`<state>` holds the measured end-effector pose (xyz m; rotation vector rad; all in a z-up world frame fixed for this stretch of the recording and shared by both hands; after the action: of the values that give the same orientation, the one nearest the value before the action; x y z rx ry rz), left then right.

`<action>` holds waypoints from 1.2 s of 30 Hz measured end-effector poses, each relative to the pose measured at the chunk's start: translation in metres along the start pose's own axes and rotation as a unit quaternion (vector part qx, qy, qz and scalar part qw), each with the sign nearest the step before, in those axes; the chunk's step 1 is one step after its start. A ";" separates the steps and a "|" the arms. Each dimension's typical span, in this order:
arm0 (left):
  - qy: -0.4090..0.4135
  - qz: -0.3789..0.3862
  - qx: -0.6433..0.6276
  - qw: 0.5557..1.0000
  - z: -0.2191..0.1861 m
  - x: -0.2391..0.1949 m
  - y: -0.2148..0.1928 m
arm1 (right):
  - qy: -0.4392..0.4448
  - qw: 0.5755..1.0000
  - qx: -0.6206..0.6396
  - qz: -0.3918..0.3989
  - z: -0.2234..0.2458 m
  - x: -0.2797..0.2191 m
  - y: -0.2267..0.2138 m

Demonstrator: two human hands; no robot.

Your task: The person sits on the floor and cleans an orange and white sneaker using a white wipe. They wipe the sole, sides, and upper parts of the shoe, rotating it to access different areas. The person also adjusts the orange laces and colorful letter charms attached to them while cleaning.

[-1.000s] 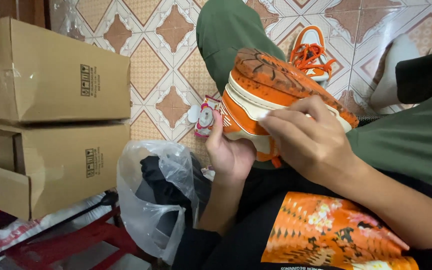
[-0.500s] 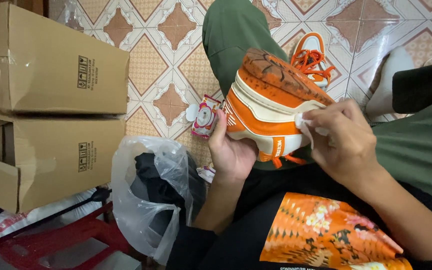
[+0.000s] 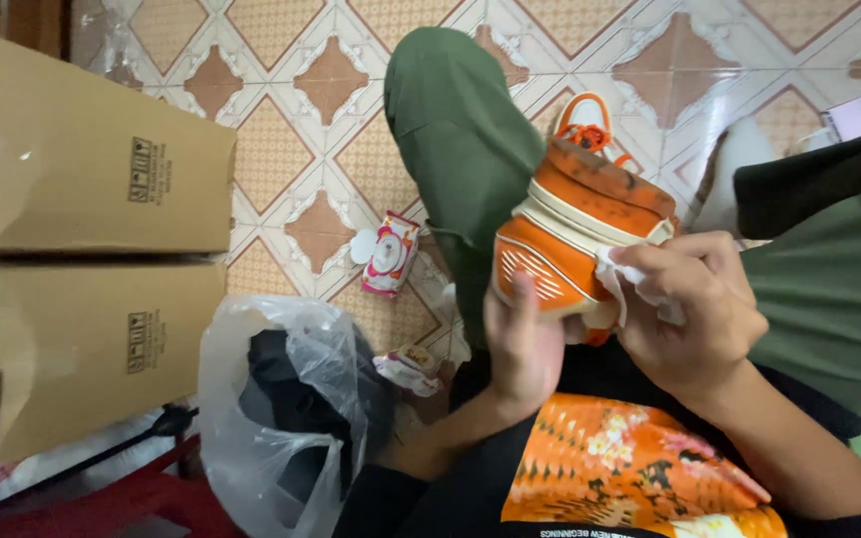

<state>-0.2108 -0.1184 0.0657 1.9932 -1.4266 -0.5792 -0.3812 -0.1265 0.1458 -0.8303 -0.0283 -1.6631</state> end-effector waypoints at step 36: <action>0.024 0.307 0.355 0.883 0.064 -0.070 0.045 | 0.214 0.734 -0.290 0.576 -0.145 0.058 0.018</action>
<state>-0.3060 -0.0774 0.0515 1.8309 -2.3222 0.3293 -0.4394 -0.2457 0.0612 -0.6328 1.1654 -0.5714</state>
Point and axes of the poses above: each hand's wrist, its own x-axis towards the middle knuckle, its own y-axis out of the palm, z = x × y, the point moved 10 cm from there along x, towards the middle knuckle, and after that the axes turned 12 degrees about y, right-handed, at the moved point
